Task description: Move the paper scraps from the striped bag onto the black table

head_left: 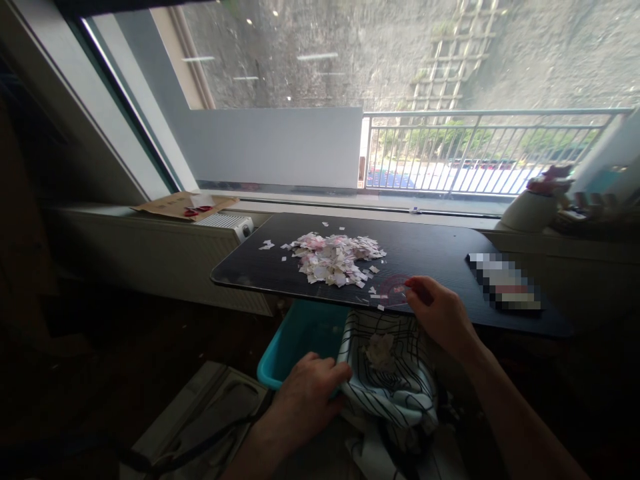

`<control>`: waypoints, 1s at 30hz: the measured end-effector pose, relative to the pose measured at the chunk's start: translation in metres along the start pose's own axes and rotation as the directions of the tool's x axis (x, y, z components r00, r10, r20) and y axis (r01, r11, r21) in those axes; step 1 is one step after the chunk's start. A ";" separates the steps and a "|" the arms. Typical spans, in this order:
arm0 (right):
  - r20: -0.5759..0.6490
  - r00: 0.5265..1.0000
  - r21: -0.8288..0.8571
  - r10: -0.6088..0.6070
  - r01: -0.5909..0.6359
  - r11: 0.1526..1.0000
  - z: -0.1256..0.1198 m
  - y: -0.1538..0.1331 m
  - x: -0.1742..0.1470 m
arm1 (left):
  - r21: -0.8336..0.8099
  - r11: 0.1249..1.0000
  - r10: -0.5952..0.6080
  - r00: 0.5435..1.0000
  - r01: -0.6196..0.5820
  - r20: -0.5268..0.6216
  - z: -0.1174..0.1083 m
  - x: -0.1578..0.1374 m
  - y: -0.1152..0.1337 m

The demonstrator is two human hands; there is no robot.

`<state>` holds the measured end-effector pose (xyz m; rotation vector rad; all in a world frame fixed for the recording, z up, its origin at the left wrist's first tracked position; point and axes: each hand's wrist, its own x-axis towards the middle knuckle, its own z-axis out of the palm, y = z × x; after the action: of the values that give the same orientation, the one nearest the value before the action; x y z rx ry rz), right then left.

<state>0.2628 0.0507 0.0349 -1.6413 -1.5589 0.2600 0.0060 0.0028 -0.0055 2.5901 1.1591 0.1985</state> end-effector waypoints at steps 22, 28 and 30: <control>-0.038 0.998 0.023 0.051 -0.050 0.998 -0.002 0.008 -0.004 | -0.001 1.000 -0.026 0.999 0.026 0.022 -0.008 0.000 0.001; -0.049 0.998 0.095 0.034 -0.029 0.995 0.001 0.007 -0.003 | 0.018 1.000 -0.019 0.999 0.018 0.034 -0.010 0.000 0.002; -0.063 0.997 0.073 0.036 -0.031 0.997 0.002 0.008 -0.002 | 0.026 0.999 -0.025 0.999 0.024 0.037 -0.011 0.001 0.003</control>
<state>0.2667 0.0507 0.0273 -1.6053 -1.4587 0.2754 0.0057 0.0039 0.0058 2.5884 1.1871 0.1299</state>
